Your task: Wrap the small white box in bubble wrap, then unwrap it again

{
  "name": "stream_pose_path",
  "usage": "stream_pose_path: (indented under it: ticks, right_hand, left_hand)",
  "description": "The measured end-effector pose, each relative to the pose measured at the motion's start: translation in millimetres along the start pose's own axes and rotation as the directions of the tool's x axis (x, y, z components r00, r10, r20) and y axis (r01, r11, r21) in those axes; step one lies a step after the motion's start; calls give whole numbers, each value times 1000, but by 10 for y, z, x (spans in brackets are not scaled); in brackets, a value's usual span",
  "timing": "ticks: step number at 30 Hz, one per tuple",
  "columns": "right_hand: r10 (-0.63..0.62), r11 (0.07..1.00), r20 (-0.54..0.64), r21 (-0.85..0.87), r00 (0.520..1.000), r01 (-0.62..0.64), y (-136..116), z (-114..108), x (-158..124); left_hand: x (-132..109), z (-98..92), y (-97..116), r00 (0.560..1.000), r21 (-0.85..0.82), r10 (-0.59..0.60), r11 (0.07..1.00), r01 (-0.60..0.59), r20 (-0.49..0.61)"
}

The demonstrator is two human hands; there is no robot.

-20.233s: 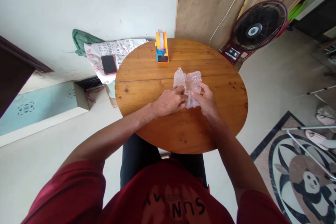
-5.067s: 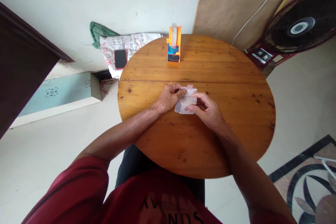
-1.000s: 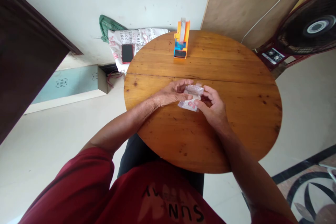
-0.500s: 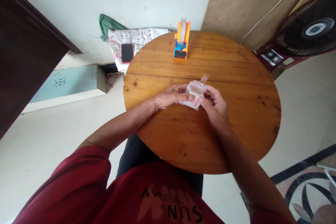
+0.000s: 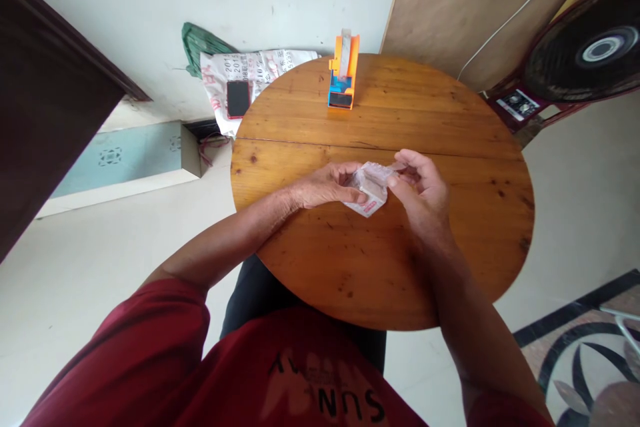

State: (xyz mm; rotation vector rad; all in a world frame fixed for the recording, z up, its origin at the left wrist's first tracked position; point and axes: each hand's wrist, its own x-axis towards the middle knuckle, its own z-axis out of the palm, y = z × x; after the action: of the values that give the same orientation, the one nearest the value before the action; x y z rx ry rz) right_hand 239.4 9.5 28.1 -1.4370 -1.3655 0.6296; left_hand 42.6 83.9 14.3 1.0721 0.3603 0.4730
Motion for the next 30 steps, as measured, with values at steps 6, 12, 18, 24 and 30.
stream_pose_path:
  ticks: [6,12,18,24,30]
  right_hand:
    - [-13,1000,47,1,999,13,-72,-51,11]
    - [-115,991,-55,-71,992,111,-106,-52,25]
    - [-140,988,-85,-74,986,134,-205,-32,-32]
    - [-192,977,-33,-104,981,188,-256,36,-111]
    - [-215,972,27,-93,976,217,-259,65,-120]
  left_hand:
    - [-15,26,25,1000,45,-6,999,5,17]
    - [-13,23,5,1000,129,20,991,-22,15]
    - [-15,63,24,999,168,31,985,-29,-8]
    - [19,43,2,998,101,58,993,-55,-26]
    - [37,8,-10,997,29,11,1000,-9,-77]
